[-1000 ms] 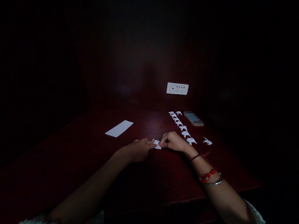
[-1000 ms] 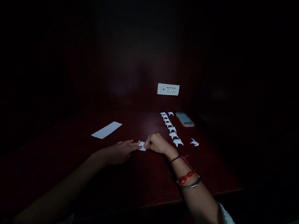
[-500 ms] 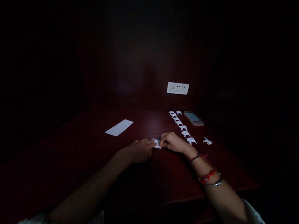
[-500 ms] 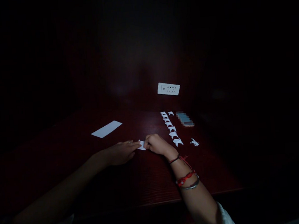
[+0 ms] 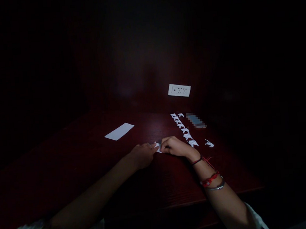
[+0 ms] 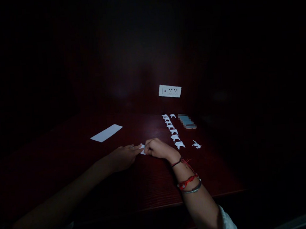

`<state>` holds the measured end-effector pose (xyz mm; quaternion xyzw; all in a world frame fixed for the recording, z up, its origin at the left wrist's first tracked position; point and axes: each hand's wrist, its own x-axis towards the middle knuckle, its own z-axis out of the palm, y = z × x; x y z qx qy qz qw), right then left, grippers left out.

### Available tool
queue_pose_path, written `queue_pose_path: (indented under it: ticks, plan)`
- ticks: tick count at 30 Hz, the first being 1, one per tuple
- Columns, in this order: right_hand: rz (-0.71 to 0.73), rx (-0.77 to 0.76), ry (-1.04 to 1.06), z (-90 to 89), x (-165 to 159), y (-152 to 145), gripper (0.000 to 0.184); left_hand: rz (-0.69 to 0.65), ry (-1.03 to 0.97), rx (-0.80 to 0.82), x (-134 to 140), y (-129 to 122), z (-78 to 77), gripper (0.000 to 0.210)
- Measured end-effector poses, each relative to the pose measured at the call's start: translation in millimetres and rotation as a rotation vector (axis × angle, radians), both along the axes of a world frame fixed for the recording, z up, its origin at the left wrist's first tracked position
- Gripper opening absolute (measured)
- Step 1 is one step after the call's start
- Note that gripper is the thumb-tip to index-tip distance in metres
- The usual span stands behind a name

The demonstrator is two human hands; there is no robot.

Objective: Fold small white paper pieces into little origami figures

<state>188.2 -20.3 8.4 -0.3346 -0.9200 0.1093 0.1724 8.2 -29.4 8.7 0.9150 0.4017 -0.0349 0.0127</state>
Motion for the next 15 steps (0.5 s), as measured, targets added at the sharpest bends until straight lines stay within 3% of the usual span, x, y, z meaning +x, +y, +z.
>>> queue_pose_path:
  ticks: [15]
  plan:
    - [-0.057,0.055,-0.071,-1.5,0.2,-1.8,0.022,0.011,-0.018,-0.008,0.2,-5.0,4.0,0.049]
